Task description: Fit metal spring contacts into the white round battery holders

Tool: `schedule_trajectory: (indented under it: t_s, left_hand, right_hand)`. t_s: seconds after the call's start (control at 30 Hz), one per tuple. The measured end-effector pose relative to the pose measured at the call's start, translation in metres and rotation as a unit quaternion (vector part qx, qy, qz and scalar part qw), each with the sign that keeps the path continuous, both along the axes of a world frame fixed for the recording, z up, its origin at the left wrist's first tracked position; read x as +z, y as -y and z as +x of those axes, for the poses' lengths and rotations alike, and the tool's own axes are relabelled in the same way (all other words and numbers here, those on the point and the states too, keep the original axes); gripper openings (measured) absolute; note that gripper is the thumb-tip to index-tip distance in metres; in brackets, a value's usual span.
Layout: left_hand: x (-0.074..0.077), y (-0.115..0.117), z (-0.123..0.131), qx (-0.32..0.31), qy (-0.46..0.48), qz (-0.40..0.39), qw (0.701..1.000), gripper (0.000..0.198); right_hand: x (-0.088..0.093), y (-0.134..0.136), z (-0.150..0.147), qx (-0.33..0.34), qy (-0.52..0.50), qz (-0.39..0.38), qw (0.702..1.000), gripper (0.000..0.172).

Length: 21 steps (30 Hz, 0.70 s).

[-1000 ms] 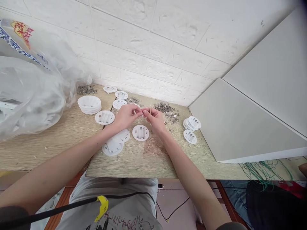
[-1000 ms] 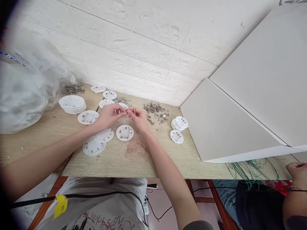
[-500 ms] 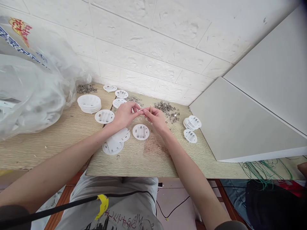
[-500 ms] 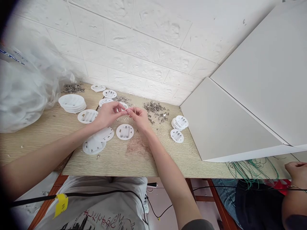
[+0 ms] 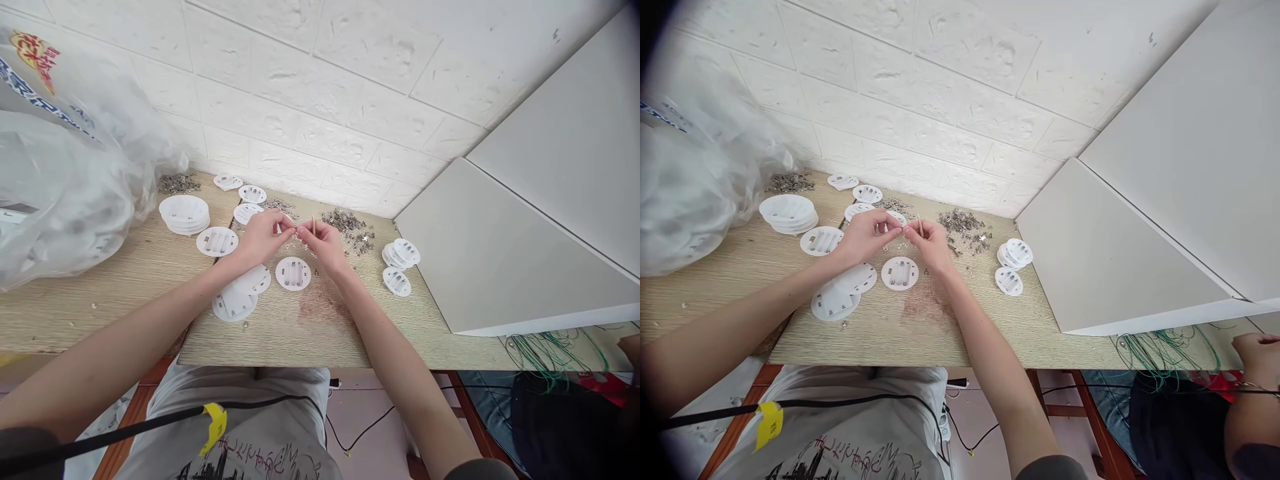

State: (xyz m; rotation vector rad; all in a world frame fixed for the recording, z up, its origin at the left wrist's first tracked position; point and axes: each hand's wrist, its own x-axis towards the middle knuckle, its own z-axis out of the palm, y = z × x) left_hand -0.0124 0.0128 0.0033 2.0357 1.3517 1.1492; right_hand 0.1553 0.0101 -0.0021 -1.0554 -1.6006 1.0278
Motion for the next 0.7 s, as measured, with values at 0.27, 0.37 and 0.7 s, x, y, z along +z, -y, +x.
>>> schedule_trajectory:
  t_s: [0.27,0.37,0.7]
  left_hand:
    - [0.007,0.003,-0.004,-0.099,-0.039,-0.083,0.991,0.039]
    - [0.009,0.006,-0.006,-0.225,-0.11,-0.119,0.961,0.073]
    - [0.0,0.011,-0.009,-0.308,-0.175,-0.097,0.93,0.077]
  right_hand:
    - [0.007,-0.003,0.011,-0.033,0.004,-0.004,0.999,0.029]
    - [0.007,-0.007,0.016,-0.072,-0.032,-0.01,0.997,0.028]
    - [0.005,-0.011,0.02,-0.121,-0.077,-0.016,0.989,0.03]
